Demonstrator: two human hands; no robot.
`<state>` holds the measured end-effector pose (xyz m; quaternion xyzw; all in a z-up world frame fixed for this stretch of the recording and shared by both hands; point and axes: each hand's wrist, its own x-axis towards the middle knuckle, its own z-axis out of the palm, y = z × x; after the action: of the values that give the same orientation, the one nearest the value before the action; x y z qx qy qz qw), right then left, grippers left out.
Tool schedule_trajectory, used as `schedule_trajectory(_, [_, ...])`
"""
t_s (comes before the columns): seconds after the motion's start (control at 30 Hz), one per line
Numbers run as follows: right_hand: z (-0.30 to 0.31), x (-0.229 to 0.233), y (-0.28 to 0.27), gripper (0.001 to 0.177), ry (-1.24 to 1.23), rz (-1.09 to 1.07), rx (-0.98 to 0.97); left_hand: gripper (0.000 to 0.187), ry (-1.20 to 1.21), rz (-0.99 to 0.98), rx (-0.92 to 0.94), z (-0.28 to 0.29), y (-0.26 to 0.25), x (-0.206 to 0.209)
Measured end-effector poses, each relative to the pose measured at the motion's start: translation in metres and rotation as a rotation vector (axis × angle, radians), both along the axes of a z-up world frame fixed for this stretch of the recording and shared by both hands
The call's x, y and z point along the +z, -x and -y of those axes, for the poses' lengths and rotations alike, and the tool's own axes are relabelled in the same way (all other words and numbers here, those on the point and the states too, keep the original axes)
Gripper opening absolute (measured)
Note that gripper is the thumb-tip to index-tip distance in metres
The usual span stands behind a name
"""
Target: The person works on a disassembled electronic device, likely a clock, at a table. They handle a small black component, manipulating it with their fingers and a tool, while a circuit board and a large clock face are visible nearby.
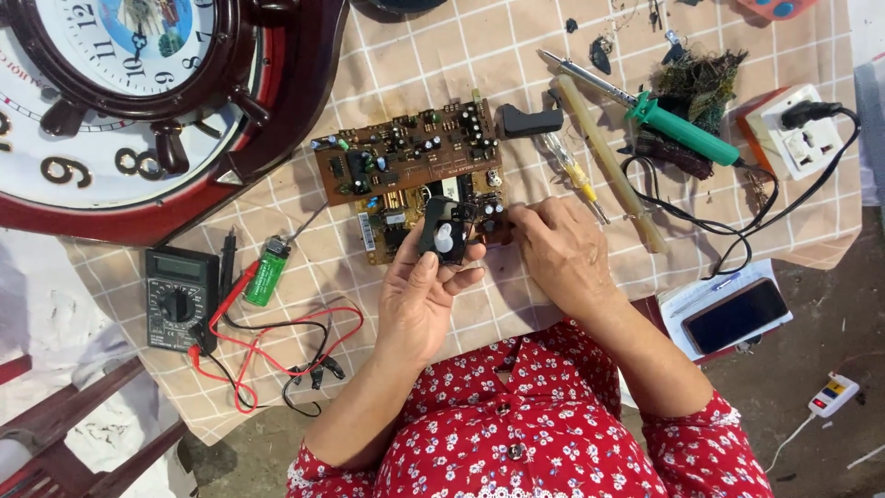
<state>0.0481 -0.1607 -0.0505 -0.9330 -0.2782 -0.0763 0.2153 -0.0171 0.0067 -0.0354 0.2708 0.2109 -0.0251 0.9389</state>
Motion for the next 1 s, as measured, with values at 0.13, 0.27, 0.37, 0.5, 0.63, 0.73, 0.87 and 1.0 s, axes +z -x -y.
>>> schedule_trajectory(0.13, [0.003,-0.001,0.0,0.011,-0.01,0.001,0.01,0.038,-0.003,0.004,-0.005,0.001,-0.002,0.003])
schedule_trajectory(0.27, [0.008,-0.011,0.001,0.014,-0.013,-0.005,0.01,0.037,-0.003,-0.005,-0.01,0.001,-0.002,0.003])
schedule_trajectory(0.37, [0.007,-0.008,0.001,0.016,-0.011,-0.016,0.005,0.037,-0.006,-0.011,-0.007,0.001,-0.002,0.003])
schedule_trajectory(0.5, [0.004,0.001,0.001,0.02,0.002,-0.056,-0.026,0.038,-0.008,-0.02,-0.013,0.001,-0.002,0.002])
schedule_trajectory(0.63, [0.001,0.003,0.0,0.021,0.018,-0.058,-0.022,0.038,0.01,-0.006,-0.016,0.002,-0.003,0.001])
schedule_trajectory(0.73, [0.002,-0.002,-0.002,0.014,0.046,0.022,-0.019,0.037,-0.005,-0.017,-0.045,0.005,-0.004,0.0])
schedule_trajectory(0.87, [0.007,-0.01,0.0,0.012,-0.035,0.02,-0.017,0.037,-0.019,-0.031,-0.054,0.007,-0.005,0.001])
schedule_trajectory(1.0, [0.004,0.015,-0.003,0.014,-0.383,-0.185,0.017,0.037,-0.023,-0.023,-0.061,0.007,-0.005,0.003])
